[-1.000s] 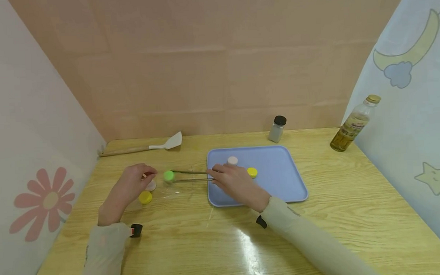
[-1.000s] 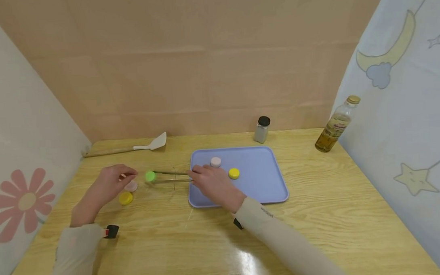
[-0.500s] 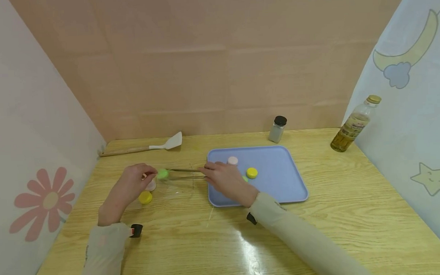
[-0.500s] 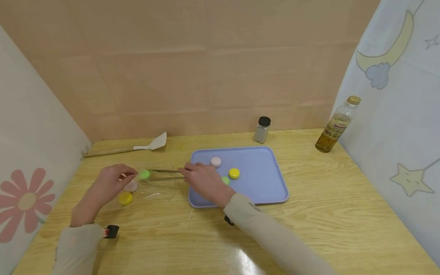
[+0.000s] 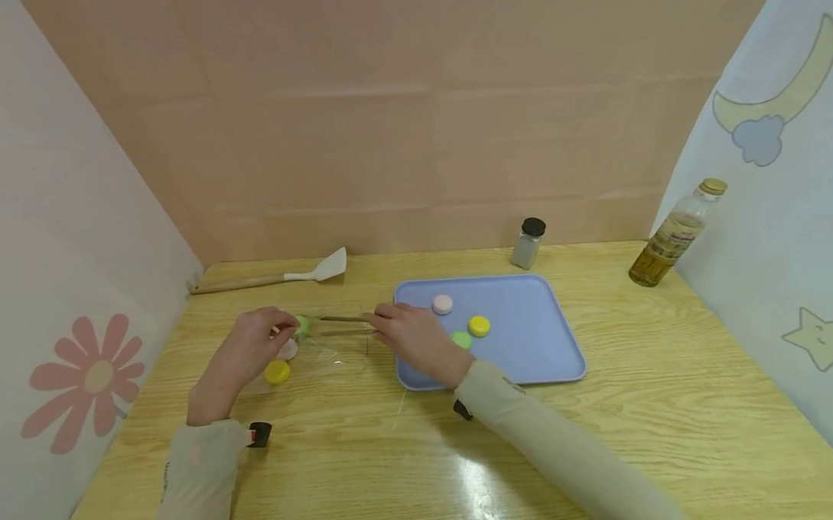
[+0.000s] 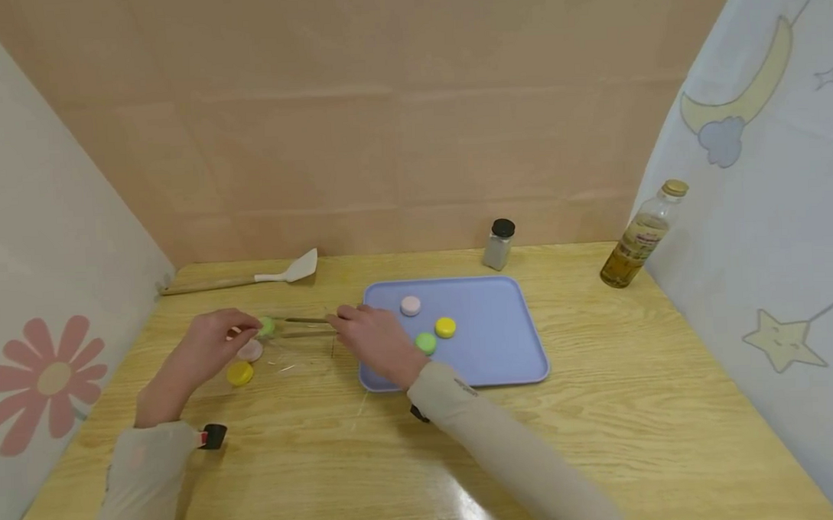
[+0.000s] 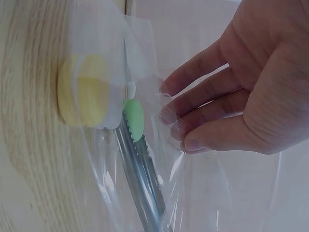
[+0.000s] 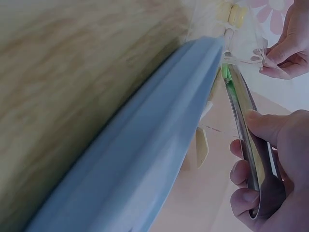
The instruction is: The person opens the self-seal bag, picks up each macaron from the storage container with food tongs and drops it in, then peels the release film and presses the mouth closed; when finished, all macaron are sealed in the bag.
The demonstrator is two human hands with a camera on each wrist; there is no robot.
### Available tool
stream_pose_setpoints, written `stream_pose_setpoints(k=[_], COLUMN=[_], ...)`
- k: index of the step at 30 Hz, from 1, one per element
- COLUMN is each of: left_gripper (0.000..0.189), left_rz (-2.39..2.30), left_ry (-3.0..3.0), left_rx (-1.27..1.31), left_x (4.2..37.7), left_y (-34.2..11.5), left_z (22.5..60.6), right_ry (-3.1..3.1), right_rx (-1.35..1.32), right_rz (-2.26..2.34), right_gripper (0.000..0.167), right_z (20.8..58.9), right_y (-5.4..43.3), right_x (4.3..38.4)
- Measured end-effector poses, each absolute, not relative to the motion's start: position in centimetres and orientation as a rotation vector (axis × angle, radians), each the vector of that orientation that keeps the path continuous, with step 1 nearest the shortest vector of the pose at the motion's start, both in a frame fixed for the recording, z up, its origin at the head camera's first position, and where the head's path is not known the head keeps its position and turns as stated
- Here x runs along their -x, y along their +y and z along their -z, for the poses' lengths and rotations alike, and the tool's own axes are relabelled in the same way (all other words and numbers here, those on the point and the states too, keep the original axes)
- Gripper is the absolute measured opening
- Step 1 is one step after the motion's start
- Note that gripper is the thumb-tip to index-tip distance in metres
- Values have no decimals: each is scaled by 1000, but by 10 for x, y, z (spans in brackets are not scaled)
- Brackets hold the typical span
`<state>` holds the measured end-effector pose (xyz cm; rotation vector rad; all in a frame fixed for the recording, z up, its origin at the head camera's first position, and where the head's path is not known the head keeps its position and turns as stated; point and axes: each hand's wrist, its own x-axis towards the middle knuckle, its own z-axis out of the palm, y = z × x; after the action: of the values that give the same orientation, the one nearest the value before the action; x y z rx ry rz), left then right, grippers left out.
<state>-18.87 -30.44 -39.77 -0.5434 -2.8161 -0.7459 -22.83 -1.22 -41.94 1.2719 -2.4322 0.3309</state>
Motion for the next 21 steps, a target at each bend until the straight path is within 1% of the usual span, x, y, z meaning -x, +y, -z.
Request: stream_pose_setpoints(k=[11, 21], left_gripper=[10, 10], left_rz=[754, 751], left_ry=[-2830, -2826], left_rx=[535, 547], left_x=[188, 191], left_y=[-305, -305], left_z=[395, 397], right_ry=[-2495, -2540], right_rx=[-1242, -1234], right_rz=[-185, -151], right_gripper=[33, 32], right_z=[414, 416], right_y=[-26, -35], right_x=[229, 230])
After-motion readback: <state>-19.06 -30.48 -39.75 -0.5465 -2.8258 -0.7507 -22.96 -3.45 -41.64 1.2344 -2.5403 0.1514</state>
